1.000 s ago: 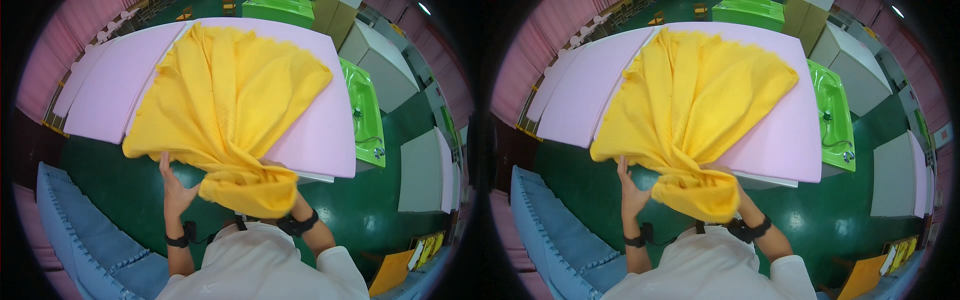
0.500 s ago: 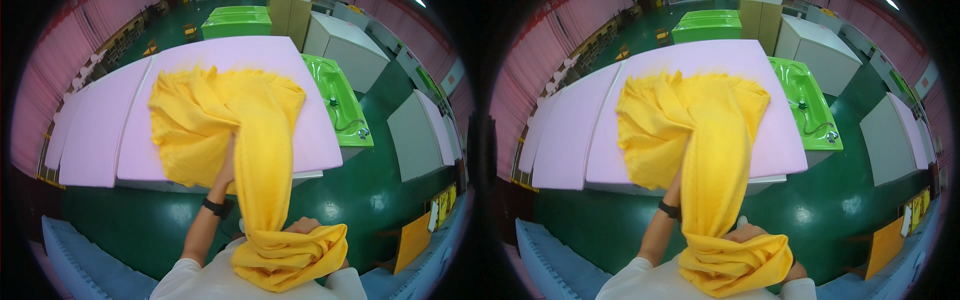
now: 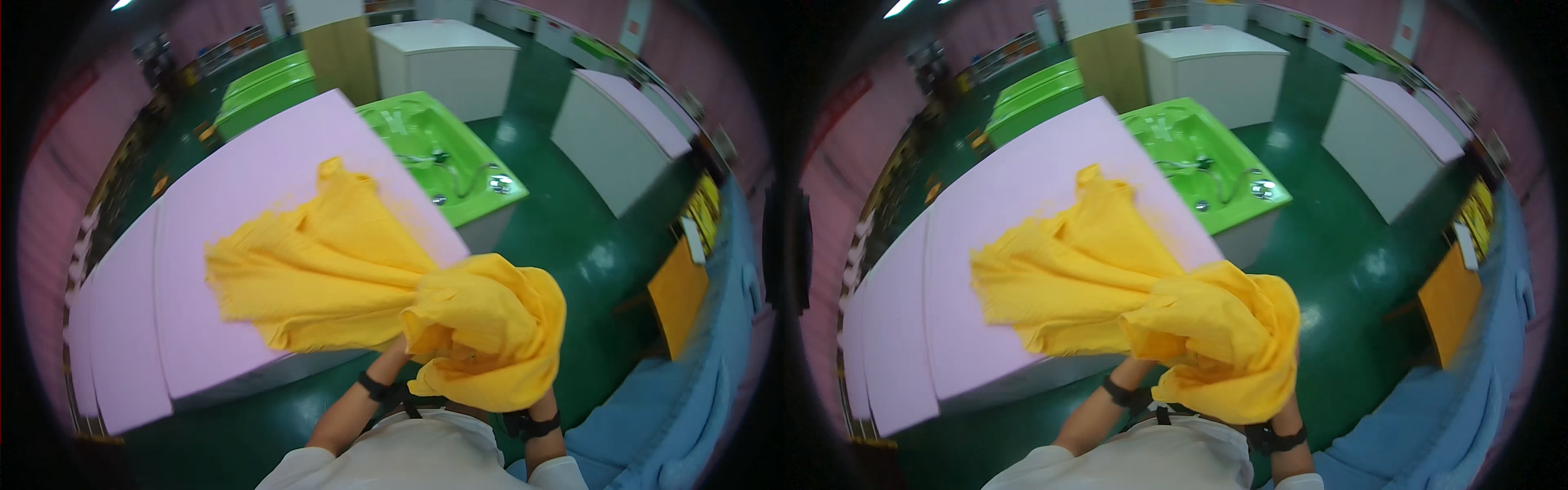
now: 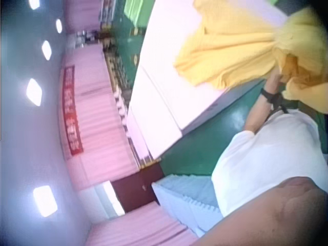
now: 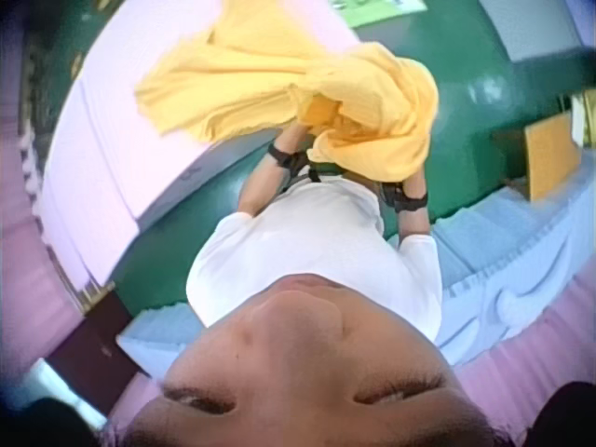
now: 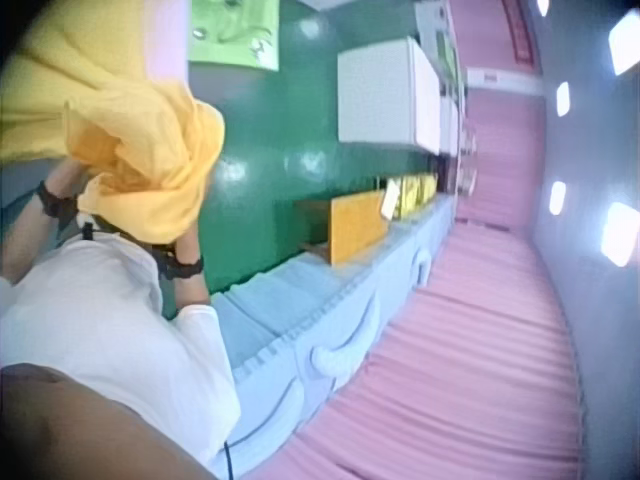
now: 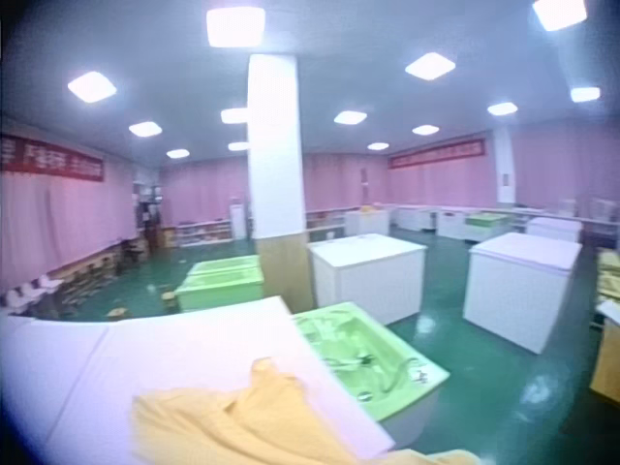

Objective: Moving a stroller and collecting yellow garments from beds to place them on a central table.

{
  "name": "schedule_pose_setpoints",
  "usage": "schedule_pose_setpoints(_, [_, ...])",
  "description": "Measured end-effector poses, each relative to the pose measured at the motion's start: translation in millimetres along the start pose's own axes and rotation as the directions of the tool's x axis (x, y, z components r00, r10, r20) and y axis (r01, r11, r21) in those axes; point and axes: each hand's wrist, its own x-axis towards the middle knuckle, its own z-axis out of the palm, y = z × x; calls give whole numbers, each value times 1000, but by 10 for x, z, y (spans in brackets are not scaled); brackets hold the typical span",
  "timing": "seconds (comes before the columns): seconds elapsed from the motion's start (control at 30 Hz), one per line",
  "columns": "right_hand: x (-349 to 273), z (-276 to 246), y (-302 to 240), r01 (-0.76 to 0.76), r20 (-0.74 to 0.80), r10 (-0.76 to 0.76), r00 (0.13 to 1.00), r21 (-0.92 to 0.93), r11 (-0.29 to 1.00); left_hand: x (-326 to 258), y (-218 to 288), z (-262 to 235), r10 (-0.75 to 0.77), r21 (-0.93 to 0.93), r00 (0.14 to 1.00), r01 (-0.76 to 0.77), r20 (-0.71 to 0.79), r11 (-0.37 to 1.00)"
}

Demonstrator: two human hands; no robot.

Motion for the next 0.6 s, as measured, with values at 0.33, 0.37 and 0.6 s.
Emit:
schedule_pose_setpoints(0.33, [814, -1866, -227, 185, 225, 20, 974, -846, 499, 1238, 177, 1272, 8, -222, 1000, -9, -2, 975])
schedule_pose_setpoints(0.37, [886, -2015, -248, 157, 190, 13, 982, -846, 510, 1369, 120, 1441, 12, -203, 1000, -9, 15, 979])
schedule_pose_setpoints(0.6, [1594, -3161, -372, 157, 90, -146, 985, -816, 556, 2100, -537, 2758, -98, 35, 941, 91, 324, 995])
